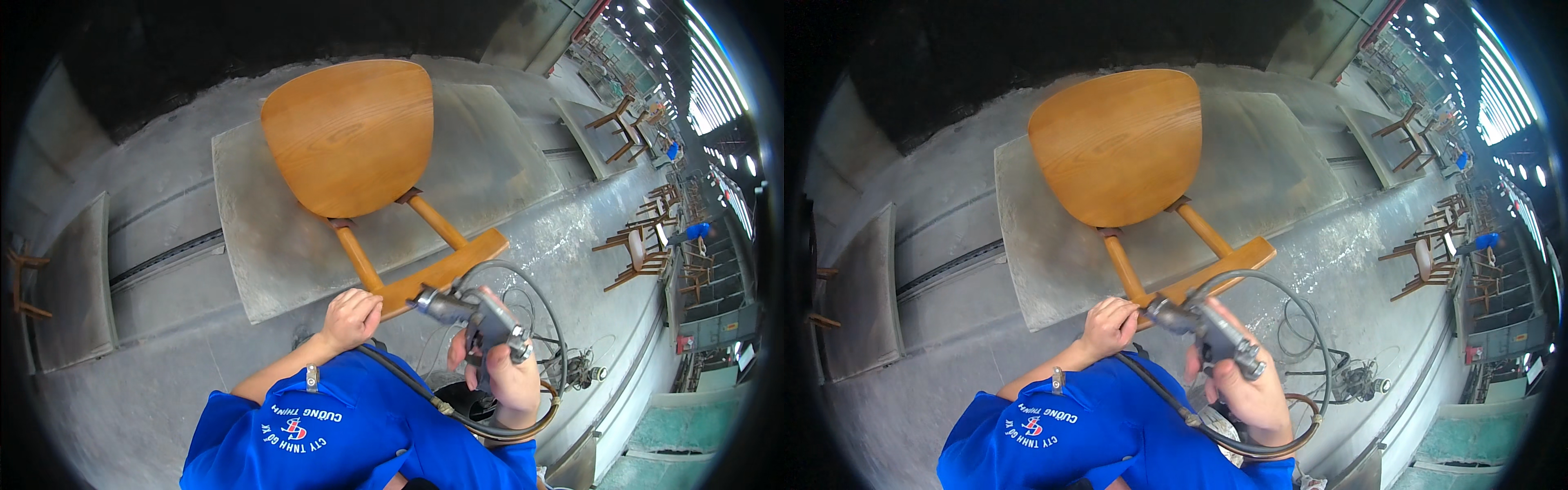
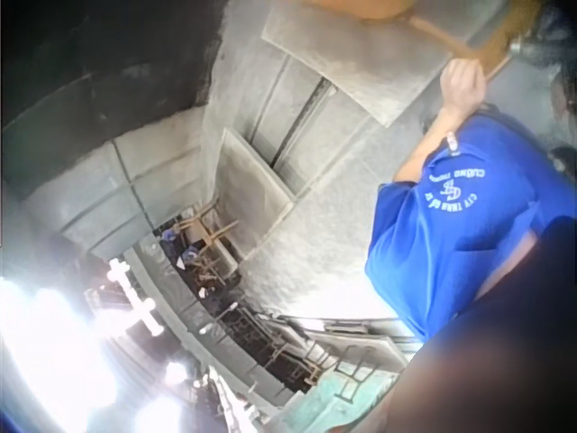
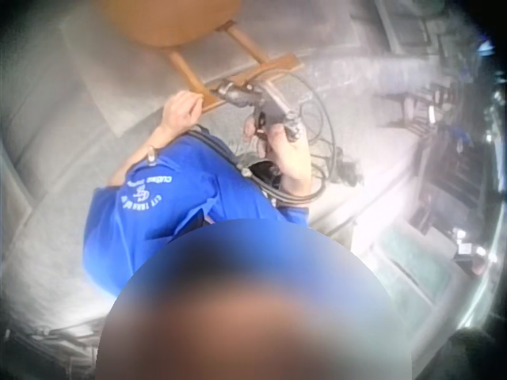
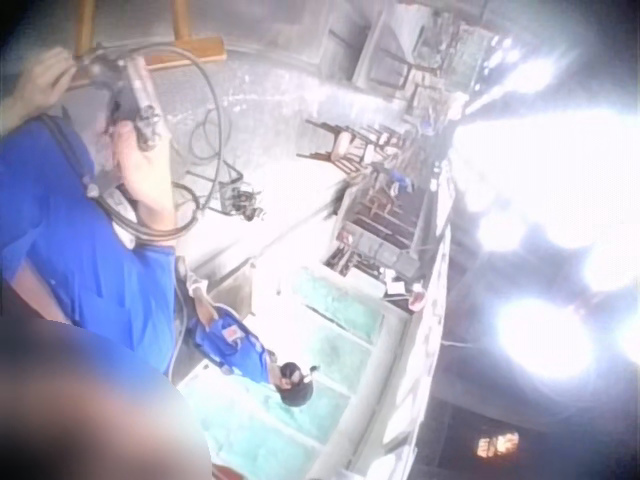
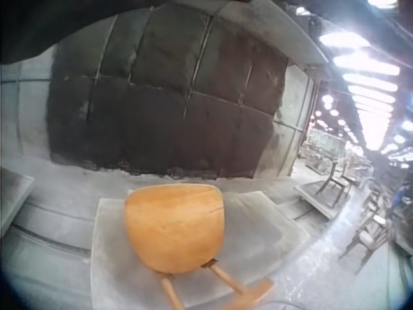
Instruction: The person sprays a wooden chair with a spray gun, rotating it to cover all surfaces. They wipe the seat with a cloth, then continue spraying the chair from multiple angles.
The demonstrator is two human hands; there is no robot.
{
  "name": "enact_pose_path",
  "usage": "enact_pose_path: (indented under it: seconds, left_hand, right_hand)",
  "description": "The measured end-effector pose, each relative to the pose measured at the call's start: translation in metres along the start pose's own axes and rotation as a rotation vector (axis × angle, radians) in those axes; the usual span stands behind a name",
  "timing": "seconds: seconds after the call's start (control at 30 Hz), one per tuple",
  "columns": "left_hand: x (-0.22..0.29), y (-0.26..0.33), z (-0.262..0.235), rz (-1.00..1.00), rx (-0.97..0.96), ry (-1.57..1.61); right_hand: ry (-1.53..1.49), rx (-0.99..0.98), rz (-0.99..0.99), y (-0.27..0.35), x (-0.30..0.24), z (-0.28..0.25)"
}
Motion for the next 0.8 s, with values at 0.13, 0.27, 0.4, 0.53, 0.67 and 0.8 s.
enact_pose_path:
  seconds: [0.13, 0.27, 0.4, 0.53, 0.67, 0.8]
  left_hand:
    - [0.006, -0.004, 0.003, -0.035, 0.030, -0.024]
    - [0.010, -0.010, 0.008, -0.065, 0.070, -0.060]
    - [0.012, -0.016, 0.015, -0.103, 0.118, -0.109]
    - [0.015, -0.019, 0.015, -0.134, 0.147, -0.147]
    - [0.015, -0.029, 0.009, -0.166, 0.152, -0.180]
    - [0.010, -0.049, -0.003, -0.236, 0.161, -0.154]
  right_hand:
    - [0.232, 0.198, -0.096, 0.004, -0.007, -0.022]
    - [0.415, 0.600, -0.263, 0.009, -0.014, -0.061]
    - [0.326, 0.534, -0.261, 0.019, -0.022, -0.084]
    - [0.078, 0.174, -0.174, 0.022, -0.024, -0.076]
    - [0.193, 0.206, -0.209, 0.002, -0.029, -0.082]
    - [0.334, 0.451, -0.320, -0.022, -0.037, -0.107]
Point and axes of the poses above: each hand's wrist, its own y-axis away from the middle knuckle, its own z-axis out of the palm, x = y × z, the point moved 2 cm from there along -y, towards the middle knuckle, and after that the axes turned 7 degrees about -x, right-handed, at the moved point
